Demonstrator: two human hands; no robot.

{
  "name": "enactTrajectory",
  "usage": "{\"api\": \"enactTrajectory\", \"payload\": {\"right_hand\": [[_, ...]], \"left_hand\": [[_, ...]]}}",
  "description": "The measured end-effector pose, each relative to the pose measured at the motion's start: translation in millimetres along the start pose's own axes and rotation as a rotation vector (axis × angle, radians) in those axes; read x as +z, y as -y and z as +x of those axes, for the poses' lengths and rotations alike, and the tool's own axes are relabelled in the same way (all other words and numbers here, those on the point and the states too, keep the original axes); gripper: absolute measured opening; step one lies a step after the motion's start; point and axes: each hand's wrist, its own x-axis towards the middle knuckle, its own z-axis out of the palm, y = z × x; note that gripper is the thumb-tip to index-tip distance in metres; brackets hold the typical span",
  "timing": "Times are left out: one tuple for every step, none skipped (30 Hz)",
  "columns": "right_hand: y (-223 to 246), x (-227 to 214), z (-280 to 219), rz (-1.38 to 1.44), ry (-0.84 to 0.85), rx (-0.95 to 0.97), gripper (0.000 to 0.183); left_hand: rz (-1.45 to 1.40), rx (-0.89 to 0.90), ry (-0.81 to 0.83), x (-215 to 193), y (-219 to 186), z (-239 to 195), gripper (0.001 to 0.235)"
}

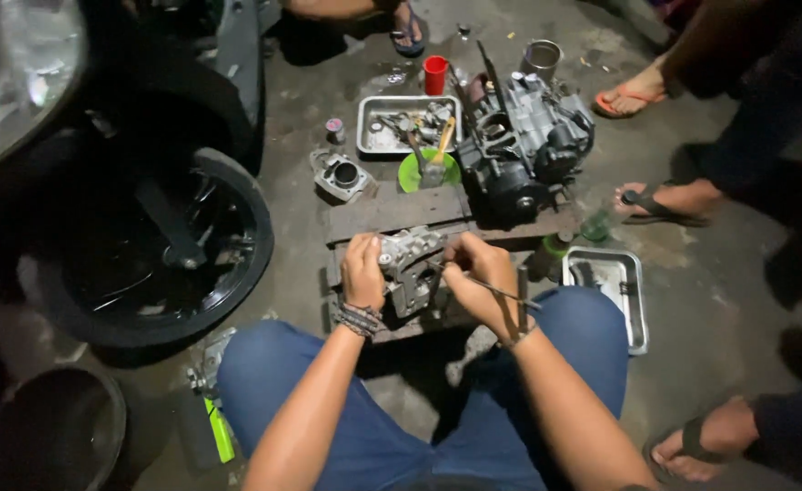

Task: Cleaning and inspecting the ports of a motorcycle cylinder head using a metal pick and a T-handle wrench while sitting on the floor.

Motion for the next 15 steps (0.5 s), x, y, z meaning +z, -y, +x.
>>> {"api": "enactTrajectory", "payload": {"right_hand": [[2,0,1,-0.005,-0.011,0.011,0.01],[4,-1,2,-0.016,-0.007,0.008,0.01],[6,-2,3,-0.026,-0.003,0.006,0.01],[1,0,3,-0.03,-0.014,-0.001,0.01],[-4,1,4,-0.022,-0.024,-0.008,0.01],[-8,6,1,-0.007,-0.019,-0.01,0.01],[-8,7,2,-0.004,-0.015,-0.013,0.01],[-7,7,4,-0.015,0.009,-0.022,0.009],[-6,7,5,-0.026,0.034,-0.031,0.008],[-5,7,6,-0.024,0.028,-0.033,0.008],[-4,6,6,-0.001,0.041,-0.02,0.008],[-5,3,6,0.017,0.056,-0.005,0.008],[-6,2,7,0.014,0.052,-0.005,0.008],[-9,2,7,0.016,0.023,0.024,0.008],[-11,3,7,0.018,-0.006,0.053,0.009]], "left_hand": [[-0.005,-0.001,0.015,-1,-2,1,0.042],[-0.004,0.013,0.016,-1,-3,1,0.042],[-0.004,0.026,0.016,-1,-5,0,0.042],[-0.01,0.038,0.019,2,-5,1,0.042],[0.008,0.039,0.028,4,-5,3,0.042],[0.035,0.028,0.029,0,-4,-3,0.041],[0.039,0.028,0.024,1,-4,-3,0.041],[0.023,0.02,0.013,2,-4,-1,0.041],[0.008,0.013,0.003,3,-4,0,0.041],[0.01,0.018,0.006,1,1,1,0.041],[0.008,0.014,-0.006,0,6,3,0.042],[0.002,0.008,-0.016,1,12,3,0.042],[0.0,0.01,-0.013,2,9,5,0.042],[-0.007,0.009,-0.015,1,7,3,0.042],[-0.013,0.008,-0.017,1,6,2,0.041]]}}
